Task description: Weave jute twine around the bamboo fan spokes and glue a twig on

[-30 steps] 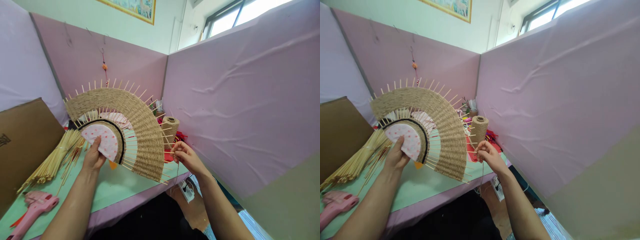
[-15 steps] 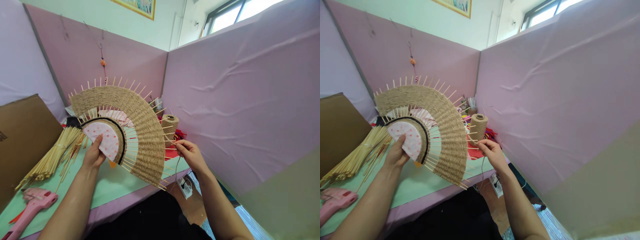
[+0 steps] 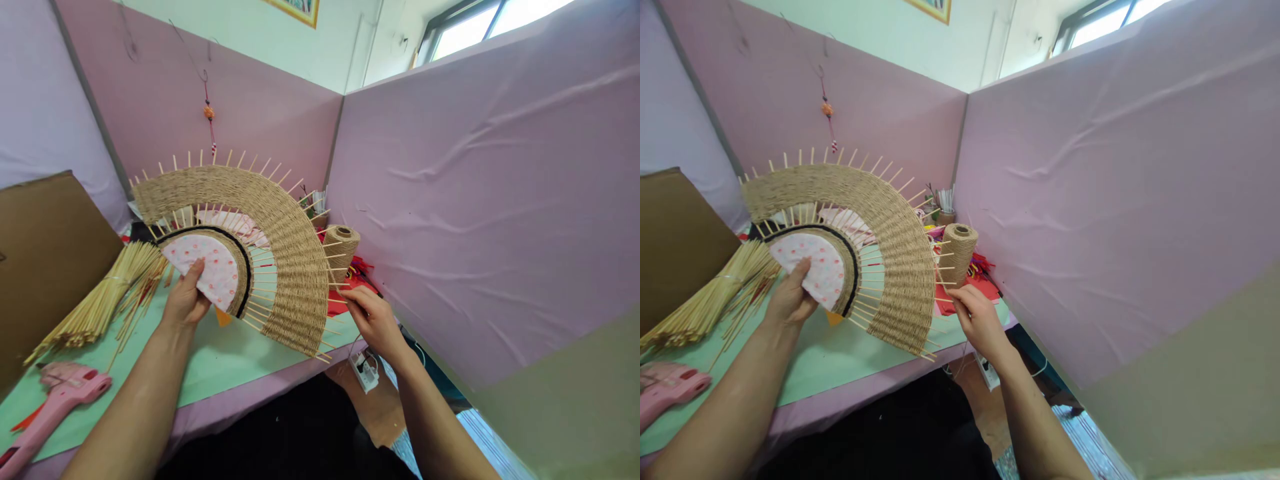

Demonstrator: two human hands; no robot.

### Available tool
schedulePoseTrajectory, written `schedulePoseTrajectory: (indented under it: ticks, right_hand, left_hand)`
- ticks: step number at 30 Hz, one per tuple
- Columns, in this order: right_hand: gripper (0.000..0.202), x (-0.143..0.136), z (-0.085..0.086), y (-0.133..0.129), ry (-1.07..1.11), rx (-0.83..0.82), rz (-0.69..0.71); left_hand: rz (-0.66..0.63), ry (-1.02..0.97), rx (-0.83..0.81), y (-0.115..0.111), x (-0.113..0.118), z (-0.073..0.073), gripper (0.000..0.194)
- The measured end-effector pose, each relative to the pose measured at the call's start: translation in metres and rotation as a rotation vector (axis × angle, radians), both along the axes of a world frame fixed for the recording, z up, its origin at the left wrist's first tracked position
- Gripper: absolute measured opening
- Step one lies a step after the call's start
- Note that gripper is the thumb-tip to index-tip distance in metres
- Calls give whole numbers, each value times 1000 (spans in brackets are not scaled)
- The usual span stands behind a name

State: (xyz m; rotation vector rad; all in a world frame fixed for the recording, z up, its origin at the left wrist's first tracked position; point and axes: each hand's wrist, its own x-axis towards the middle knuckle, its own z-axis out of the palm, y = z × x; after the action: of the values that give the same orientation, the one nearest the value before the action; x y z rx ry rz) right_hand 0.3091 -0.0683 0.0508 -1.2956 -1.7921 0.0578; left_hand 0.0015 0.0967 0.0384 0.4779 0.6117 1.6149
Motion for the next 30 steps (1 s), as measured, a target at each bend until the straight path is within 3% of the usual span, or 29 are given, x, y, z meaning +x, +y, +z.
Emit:
schedulePoseTrajectory:
  ticks: [8,12,18,23,30]
  right_hand:
    - [27,-8,-2,-6,-40,19,-28]
    - [22,-4,-9,-4,161,-17,2]
    - [17,-10,-34,9,528,-89,57]
    - [15,-20,-38,11,559,-45,145]
    - [13,-8,-40,0,505,-191,53]
  left_hand:
    - [10,-6,55,3,0,-3,20]
    - [20,-28,18,2,1,-2,18]
    - [-13,-58,-16,1,4,-2,17]
    - [-59,-80,-31,-2,8,-2,19]
    - [3,-109,-4,-5,8,5,20]
